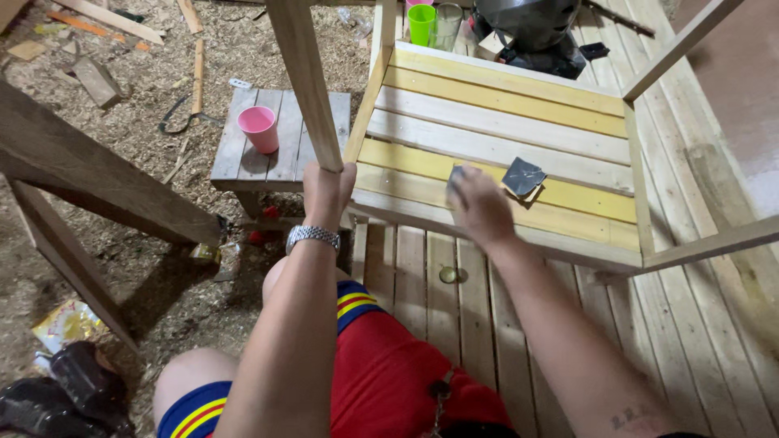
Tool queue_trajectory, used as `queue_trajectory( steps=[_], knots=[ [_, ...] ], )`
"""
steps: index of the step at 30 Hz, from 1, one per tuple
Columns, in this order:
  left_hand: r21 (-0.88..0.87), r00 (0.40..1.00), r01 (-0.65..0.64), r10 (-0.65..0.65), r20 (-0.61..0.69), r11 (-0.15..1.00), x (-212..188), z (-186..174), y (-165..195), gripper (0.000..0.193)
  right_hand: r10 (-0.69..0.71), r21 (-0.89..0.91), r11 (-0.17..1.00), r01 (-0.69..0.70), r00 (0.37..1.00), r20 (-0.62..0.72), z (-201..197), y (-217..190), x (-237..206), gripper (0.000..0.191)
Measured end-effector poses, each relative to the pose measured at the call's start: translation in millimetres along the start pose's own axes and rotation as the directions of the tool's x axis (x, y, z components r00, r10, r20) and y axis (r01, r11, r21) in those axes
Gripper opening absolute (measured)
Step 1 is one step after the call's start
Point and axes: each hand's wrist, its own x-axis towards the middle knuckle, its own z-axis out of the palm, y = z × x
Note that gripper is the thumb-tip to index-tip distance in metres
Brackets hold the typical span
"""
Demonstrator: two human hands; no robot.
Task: The person sands the slatted wooden seat of a chair frame, rubbing a piece of sandpaper by hand back and forth across the planks while holding the frame steady with the other hand. They work over the seat surface throughout the clip, shifting the sandpaper to different planks.
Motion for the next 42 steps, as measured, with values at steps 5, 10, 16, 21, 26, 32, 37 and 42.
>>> queue_trajectory(
  steps=[5, 10, 16, 21, 26, 32, 37, 42],
  knots=[
    [-0.090, 1.000, 0.027, -0.025, 0.015, 0.996, 8, 2, -10, 0.026, 0.117, 0.067, 0.991, -0.119, 0.993, 0.028, 15, -7, -5, 0.045],
    [0.022, 0.997, 0.070, -0.070, 0.018, 0.997, 20, 4, -12, 0.026, 0.098, -0.137, 0.986, -0.093, 0.995, 0.026, 46, 2, 4, 0.039],
    [0.001, 1.000, 0.030, -0.030, 0.009, 1.000, 21, 3, -6, 0.024, 0.072, -0.067, 0.996, -0.067, 0.994, 0.082, 95, -45, 50, 0.039],
    [-0.044, 0.998, 0.035, -0.033, 0.057, 0.998, 16, 2, -4, 0.025, 0.030, -0.088, 0.996, -0.016, 0.987, 0.161, 68, -42, 44, 0.045],
    [0.027, 0.999, 0.000, -0.001, 0.036, 1.000, 13, -6, -2, 0.026, 0.195, -0.227, 0.960, -0.161, 0.971, 0.138, 6, 30, 0, 0.044],
    [-0.034, 0.997, 0.064, -0.062, 0.038, 0.997, 10, -12, 4, 0.026, 0.381, -0.301, 0.891, -0.340, 0.920, 0.088, 36, 19, 3, 0.060],
    [-0.032, 1.000, 0.002, -0.001, 0.026, 1.000, 7, -14, 7, 0.024, 0.092, -0.019, 0.996, -0.091, 0.994, 0.058, 79, -69, 53, 0.058],
    [-0.032, 1.000, -0.005, 0.006, 0.029, 0.999, 7, -13, 10, 0.023, 0.165, -0.032, 0.986, -0.162, 0.952, 0.256, 32, -47, 46, 0.053]
  ],
)
